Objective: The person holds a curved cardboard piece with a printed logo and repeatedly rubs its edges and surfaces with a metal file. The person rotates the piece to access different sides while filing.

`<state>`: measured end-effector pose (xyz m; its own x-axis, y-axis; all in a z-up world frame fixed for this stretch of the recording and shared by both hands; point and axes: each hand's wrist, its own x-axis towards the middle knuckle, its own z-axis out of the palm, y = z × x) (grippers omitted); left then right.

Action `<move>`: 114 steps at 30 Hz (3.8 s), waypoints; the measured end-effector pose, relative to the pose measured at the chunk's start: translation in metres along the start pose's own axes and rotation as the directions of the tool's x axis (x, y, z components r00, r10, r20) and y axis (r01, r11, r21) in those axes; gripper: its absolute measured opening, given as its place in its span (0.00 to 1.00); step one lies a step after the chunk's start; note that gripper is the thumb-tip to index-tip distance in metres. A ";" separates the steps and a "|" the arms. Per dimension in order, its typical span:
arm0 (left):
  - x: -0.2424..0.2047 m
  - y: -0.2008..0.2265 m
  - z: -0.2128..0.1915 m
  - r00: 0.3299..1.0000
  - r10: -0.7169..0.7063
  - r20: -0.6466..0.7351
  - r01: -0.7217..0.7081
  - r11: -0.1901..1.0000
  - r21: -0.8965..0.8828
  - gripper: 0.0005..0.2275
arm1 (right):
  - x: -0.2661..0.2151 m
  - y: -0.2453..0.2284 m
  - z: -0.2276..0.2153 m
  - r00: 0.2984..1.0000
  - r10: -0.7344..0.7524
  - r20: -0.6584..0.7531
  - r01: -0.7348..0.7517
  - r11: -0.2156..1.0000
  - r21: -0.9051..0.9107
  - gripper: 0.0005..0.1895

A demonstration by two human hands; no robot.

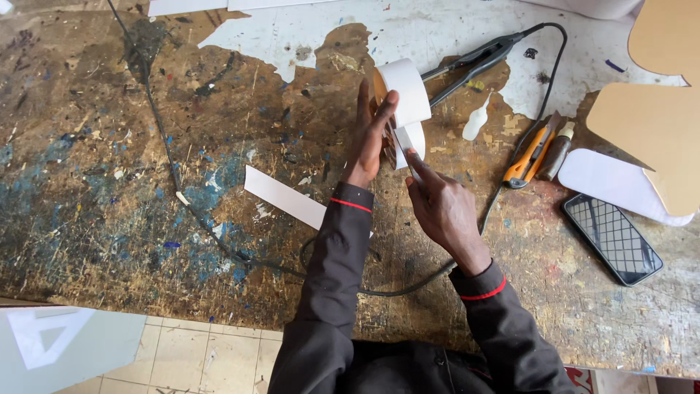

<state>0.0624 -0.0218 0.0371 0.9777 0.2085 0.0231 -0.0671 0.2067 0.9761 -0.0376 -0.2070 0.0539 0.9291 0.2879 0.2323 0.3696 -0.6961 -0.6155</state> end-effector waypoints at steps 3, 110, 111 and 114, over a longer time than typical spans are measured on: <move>-0.014 0.023 0.020 0.999 0.007 -0.037 -0.010 0.996 -0.088 0.62 | -0.006 -0.014 -0.005 1.000 0.007 -0.004 -0.007 1.000 -0.001 0.27; -0.025 0.005 0.045 0.956 -0.145 -0.254 0.072 0.959 -0.275 0.55 | -0.037 0.012 -0.016 0.998 -0.013 -0.059 0.001 0.982 -0.190 0.25; -0.008 0.025 0.050 0.965 -0.120 -0.235 0.044 0.950 -0.309 0.56 | -0.022 0.006 -0.022 0.997 -0.039 -0.070 0.024 0.977 -0.212 0.23; 0.000 -0.001 0.034 0.960 -0.162 -0.228 0.082 0.943 -0.322 0.56 | -0.006 0.066 -0.009 0.988 -0.115 -0.106 0.061 0.909 -0.413 0.28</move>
<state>0.0692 -0.0544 0.0438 0.9041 0.3852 -0.1850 -0.0468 0.5196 0.8532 -0.0184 -0.2603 0.0187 0.8770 0.2948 0.3795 0.3993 -0.8864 -0.2342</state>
